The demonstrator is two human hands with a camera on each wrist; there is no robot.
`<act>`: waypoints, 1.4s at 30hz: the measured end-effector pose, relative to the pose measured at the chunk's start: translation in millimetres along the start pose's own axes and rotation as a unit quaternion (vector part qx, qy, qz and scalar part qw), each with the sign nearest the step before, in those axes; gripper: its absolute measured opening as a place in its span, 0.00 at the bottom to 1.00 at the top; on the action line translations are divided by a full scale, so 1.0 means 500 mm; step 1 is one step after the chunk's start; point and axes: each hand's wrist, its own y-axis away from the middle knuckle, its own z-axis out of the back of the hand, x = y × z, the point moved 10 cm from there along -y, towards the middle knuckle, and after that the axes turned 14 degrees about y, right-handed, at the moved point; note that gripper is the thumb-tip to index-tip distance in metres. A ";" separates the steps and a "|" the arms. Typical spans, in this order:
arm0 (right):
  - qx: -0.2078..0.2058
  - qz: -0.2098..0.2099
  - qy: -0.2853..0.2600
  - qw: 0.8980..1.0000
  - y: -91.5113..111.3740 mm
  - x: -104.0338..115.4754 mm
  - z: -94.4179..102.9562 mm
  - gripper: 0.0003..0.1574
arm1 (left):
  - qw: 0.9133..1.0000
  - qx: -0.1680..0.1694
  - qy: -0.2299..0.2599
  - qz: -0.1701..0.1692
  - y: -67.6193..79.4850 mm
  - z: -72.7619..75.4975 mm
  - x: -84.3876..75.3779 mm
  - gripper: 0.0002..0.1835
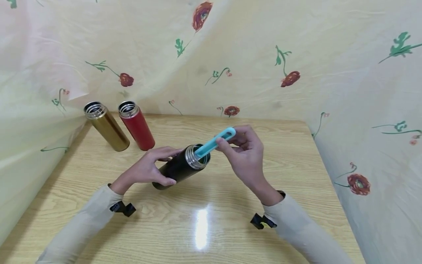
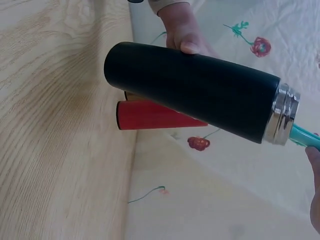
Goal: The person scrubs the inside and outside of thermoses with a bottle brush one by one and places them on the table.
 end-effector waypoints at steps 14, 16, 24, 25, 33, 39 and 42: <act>-0.067 -0.053 0.044 0.995 0.021 -0.016 0.015 0.15 | 1.000 -0.007 -0.006 0.002 -0.004 -0.002 0.016 0.47; -0.062 -0.054 0.037 0.996 0.019 -0.016 0.012 0.15 | 1.000 -0.005 -0.005 0.004 -0.002 -0.002 0.017 0.47; -0.005 -0.025 0.005 1.000 0.006 -0.011 -0.002 0.13 | 1.000 0.011 0.006 0.015 -0.004 -0.009 0.016 0.47; 0.009 -0.016 -0.002 1.000 0.004 -0.009 -0.005 0.13 | 1.000 0.012 0.006 0.016 -0.004 -0.009 0.016 0.47; 0.071 0.027 -0.051 0.996 -0.006 0.006 -0.010 0.15 | 1.000 0.016 0.012 0.018 -0.002 -0.011 0.011 0.48; 0.016 0.000 -0.039 0.999 -0.012 0.005 0.021 0.13 | 1.000 0.017 0.015 0.020 0.000 -0.011 0.015 0.48; -0.012 -0.007 -0.024 1.000 -0.014 0.009 0.035 0.13 | 1.000 0.017 0.014 0.020 0.002 -0.010 0.018 0.47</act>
